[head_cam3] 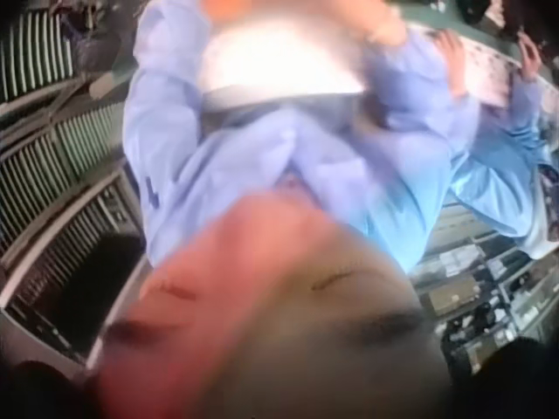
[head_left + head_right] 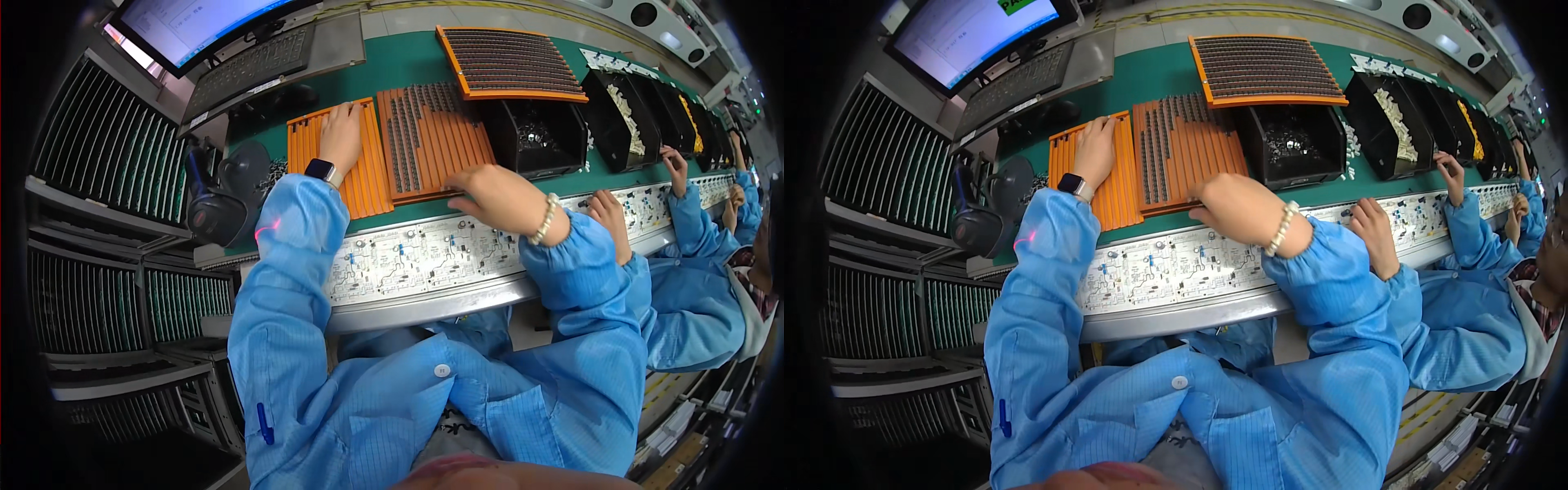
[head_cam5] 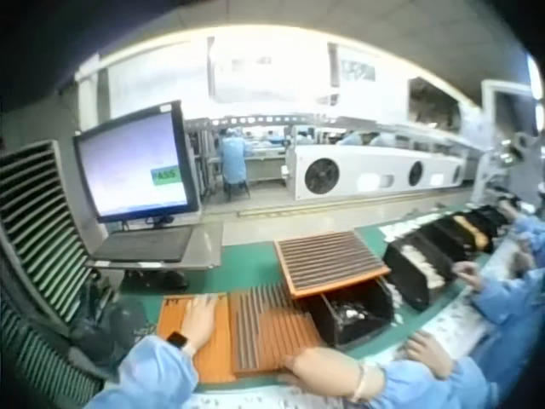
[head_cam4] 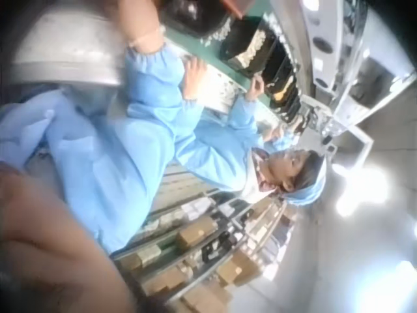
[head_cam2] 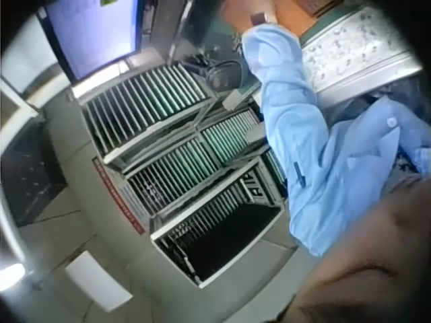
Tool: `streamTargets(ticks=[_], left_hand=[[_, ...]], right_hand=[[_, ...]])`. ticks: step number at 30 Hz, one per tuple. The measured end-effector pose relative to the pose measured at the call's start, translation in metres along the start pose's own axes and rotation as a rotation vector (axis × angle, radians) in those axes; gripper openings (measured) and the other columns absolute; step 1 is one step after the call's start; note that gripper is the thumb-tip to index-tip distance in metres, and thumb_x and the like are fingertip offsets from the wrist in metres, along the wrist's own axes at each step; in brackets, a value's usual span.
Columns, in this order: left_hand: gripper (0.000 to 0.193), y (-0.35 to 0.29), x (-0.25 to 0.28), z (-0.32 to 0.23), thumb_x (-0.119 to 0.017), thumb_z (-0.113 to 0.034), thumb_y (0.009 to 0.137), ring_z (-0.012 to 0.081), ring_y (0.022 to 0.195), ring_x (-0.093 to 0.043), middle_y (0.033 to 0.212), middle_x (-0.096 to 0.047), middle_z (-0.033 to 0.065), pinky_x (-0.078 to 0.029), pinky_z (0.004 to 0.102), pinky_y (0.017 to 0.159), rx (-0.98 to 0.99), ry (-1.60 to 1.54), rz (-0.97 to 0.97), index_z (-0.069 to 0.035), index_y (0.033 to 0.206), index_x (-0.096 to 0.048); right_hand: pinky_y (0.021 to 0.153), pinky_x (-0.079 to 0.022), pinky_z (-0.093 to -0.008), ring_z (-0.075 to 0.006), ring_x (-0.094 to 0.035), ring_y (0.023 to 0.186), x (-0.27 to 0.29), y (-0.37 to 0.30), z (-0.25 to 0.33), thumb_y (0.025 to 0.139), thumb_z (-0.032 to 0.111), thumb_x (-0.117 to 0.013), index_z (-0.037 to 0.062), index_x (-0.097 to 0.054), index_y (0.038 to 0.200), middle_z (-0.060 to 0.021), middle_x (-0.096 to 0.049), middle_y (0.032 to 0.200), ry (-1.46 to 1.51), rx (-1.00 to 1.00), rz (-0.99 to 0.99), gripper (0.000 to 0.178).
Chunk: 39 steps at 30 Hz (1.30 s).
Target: The person is manually picking small electronic components from trays and placing them onto printed circuit boards moving on a conveyor.
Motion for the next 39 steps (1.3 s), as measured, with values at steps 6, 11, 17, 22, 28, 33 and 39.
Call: streamTargets(ticks=[6,11,17,22,28,33,39], left_hand=[[0.038,0.007,-0.021,0.001,-0.052,-0.005,0.089,0.0277,0.119,-0.049,0.122,-0.057,0.011,-0.036,0.0448,0.098,0.006,0.049,0.013,-0.002,0.126,-0.06],[0.034,0.008,-0.011,-0.004,-0.054,-0.007,0.088,0.0267,0.116,-0.051,0.118,-0.058,0.0096,-0.036,0.0457,0.097,-0.056,0.122,-0.033,-0.003,0.121,-0.063],[0.018,0.0,0.019,-0.025,-0.059,-0.01,0.087,0.0268,0.11,-0.052,0.103,-0.062,0.0081,-0.035,0.0466,0.095,-0.114,0.223,0.065,-0.005,0.099,-0.072],[0.011,-0.012,0.027,-0.026,-0.066,-0.014,0.085,0.0264,0.103,-0.053,0.098,-0.063,0.0072,-0.034,0.0437,0.091,-0.025,0.07,0.099,-0.007,0.089,-0.075],[0.01,-0.013,0.018,-0.014,-0.067,-0.013,0.085,0.0256,0.097,-0.054,0.087,-0.063,0.0073,-0.032,0.0461,0.085,0.04,-0.222,0.06,-0.008,0.081,-0.075],[0.01,-0.019,0.036,-0.019,-0.065,-0.014,0.087,0.0249,0.098,-0.054,0.086,-0.063,0.0064,-0.032,0.0437,0.082,-0.098,-0.025,0.01,-0.008,0.089,-0.073],[0.008,-0.081,0.134,-0.069,-0.069,-0.014,0.085,0.0238,0.095,-0.057,0.092,-0.063,0.005,-0.035,0.0396,0.086,-0.097,-0.464,-0.021,-0.008,0.09,-0.068]], right_hand=[[0.076,-0.053,-0.0433,-0.0384,-0.066,0.085,-0.004,0.042,-0.033,0.088,0.016,-0.065,-0.0009,-0.066,0.102,-0.0203,-0.068,0.089,-0.056,-0.026,-0.081,0.022],[0.077,-0.054,-0.0427,-0.0369,-0.066,0.085,-0.019,0.078,-0.043,0.089,0.015,-0.063,-0.0008,-0.068,0.105,-0.0179,-0.068,0.089,-0.083,-0.04,-0.217,0.023],[0.078,-0.054,-0.041,-0.0344,-0.065,0.084,-0.032,0.09,-0.044,0.089,0.013,-0.064,-0.0015,-0.071,0.099,-0.0157,-0.067,0.089,-0.189,-0.009,-0.283,0.02],[0.079,-0.054,-0.0412,-0.0342,-0.065,0.084,-0.028,0.091,-0.042,0.086,0.012,-0.067,-0.0012,-0.072,0.097,-0.0167,-0.067,0.09,-0.122,-0.057,-0.255,0.018],[0.076,-0.056,-0.0395,-0.0333,-0.068,0.079,-0.027,0.101,-0.049,0.081,0.009,-0.071,0.0004,-0.075,0.091,-0.0173,-0.071,0.085,-0.1,-0.096,-0.216,0.014],[0.071,-0.057,-0.0382,-0.0316,-0.069,0.073,-0.023,0.105,-0.043,0.081,0.011,-0.072,0.0042,-0.077,0.087,-0.0154,-0.071,0.08,-0.169,-0.036,-0.211,0.011],[0.072,-0.058,-0.0374,-0.0315,-0.07,0.075,-0.029,0.101,-0.051,0.083,0.013,-0.07,0.002,-0.074,0.092,-0.0164,-0.071,0.08,-0.236,0.031,-0.261,0.015]])
Point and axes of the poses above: each hand's wrist, its own y-axis towards the middle knuckle, its own x-axis out of the back of the hand, z = x × y, the point moved 3 cm from there along y, towards the middle knuckle
